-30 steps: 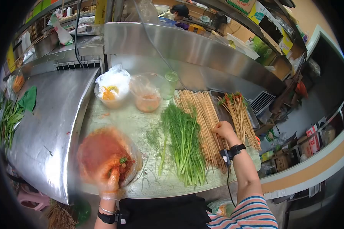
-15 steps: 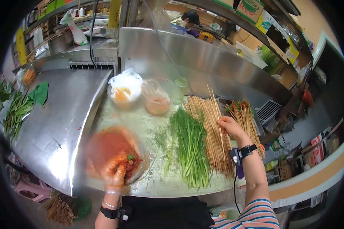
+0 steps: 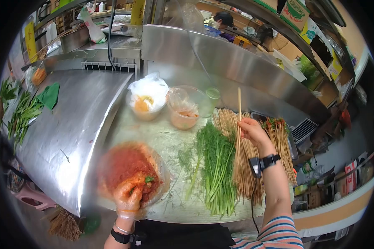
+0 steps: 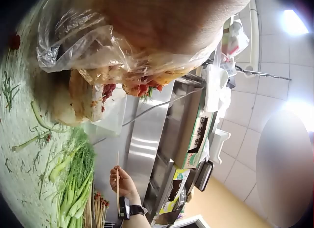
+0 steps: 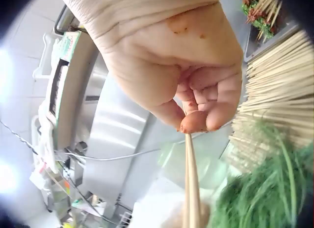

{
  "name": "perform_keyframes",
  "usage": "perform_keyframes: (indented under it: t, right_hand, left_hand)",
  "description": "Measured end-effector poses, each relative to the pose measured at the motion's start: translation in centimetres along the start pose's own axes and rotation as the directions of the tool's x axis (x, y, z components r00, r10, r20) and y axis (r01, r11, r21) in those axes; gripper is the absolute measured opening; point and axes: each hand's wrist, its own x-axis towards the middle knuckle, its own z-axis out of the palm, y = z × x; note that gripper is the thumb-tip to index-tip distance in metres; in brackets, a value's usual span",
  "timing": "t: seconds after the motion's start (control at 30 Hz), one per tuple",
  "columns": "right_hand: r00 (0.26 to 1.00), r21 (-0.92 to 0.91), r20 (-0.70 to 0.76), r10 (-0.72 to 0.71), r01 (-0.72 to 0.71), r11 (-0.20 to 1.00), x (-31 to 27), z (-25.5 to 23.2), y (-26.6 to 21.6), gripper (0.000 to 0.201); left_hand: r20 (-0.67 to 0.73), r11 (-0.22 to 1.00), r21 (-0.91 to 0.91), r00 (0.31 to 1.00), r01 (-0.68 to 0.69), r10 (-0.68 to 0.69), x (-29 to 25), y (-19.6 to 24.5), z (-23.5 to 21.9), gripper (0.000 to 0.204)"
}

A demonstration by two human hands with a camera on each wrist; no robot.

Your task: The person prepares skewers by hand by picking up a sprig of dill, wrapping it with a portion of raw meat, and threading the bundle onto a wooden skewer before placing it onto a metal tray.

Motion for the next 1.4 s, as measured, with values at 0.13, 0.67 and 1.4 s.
perform_keyframes:
  t: [0.13, 0.67, 1.4]
  right_hand:
    - [0.984, 0.173, 0.1, -0.144, 0.126, 0.977, -5.0, 4.0, -0.2, 0.013]
    - [0.859, 0.498, -0.29, -0.421, 0.511, 0.7, -16.5, 20.1, 0.9, 0.011]
    - [0.902, 0.573, 0.277, -0.331, 0.121, 0.811, -17.2, 18.9, 0.1, 0.029]
  left_hand:
    - [-0.019, 0.996, -0.002, 0.996, -0.084, 0.084, 0.0, -0.3, 0.3, 0.02]
    - [0.026, 0.448, -0.879, 0.954, 0.165, -0.3, -1.0, 2.5, -0.4, 0.03]
    - [0.15, 0.93, -0.342, 0.984, 0.138, -0.09, -3.6, 4.0, -0.2, 0.026]
